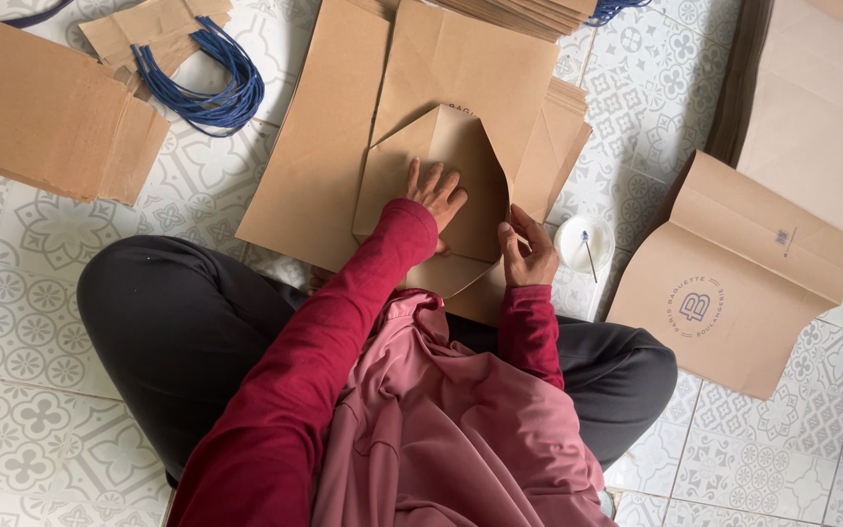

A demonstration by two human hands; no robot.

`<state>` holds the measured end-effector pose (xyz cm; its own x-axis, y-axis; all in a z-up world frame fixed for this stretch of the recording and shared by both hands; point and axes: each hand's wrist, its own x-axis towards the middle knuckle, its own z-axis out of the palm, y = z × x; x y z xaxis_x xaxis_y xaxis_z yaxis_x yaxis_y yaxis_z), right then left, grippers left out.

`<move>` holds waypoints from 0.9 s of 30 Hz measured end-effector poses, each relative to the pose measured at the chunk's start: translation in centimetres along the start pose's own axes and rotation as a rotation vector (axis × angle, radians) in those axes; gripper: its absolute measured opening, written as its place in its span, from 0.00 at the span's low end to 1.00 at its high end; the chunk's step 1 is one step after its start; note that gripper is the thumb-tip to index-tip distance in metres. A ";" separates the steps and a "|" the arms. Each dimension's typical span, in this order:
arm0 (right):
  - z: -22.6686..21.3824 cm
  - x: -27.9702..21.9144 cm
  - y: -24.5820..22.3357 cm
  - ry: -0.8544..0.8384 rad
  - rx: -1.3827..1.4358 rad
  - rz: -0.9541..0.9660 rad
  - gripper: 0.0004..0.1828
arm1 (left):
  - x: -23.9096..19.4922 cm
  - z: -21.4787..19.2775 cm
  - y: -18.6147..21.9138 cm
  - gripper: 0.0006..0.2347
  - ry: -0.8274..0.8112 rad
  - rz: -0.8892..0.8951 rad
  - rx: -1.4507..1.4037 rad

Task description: The person sits on the floor and assembles flat paper bags by folding the sides and bottom. They use a small brush to apply glue to the flaps to secure the folds. The person then attaches a blue string handle to a cardboard piece and glues it to the bag.

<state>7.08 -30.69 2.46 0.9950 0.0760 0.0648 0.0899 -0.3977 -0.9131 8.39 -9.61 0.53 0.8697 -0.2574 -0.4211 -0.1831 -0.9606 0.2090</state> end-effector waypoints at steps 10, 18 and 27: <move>0.5 -0.2 -0.2 -0.001 -0.002 -0.028 0.22 | -2.0 -1.7 0.6 0.38 -0.026 -0.027 0.031; 2.7 1.0 4.2 0.012 -0.457 -0.332 0.20 | -2.4 -0.5 0.7 0.38 0.015 -0.049 0.038; 5.4 -1.4 6.0 -0.130 -0.965 -0.298 0.26 | -0.5 9.0 -3.5 0.18 0.746 -0.160 -0.417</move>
<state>5.97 -28.24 -5.29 0.9191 0.3685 0.1394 0.3874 -0.9099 -0.1487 4.48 -7.07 -7.89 0.9706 0.1542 0.1851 0.0233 -0.8248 0.5649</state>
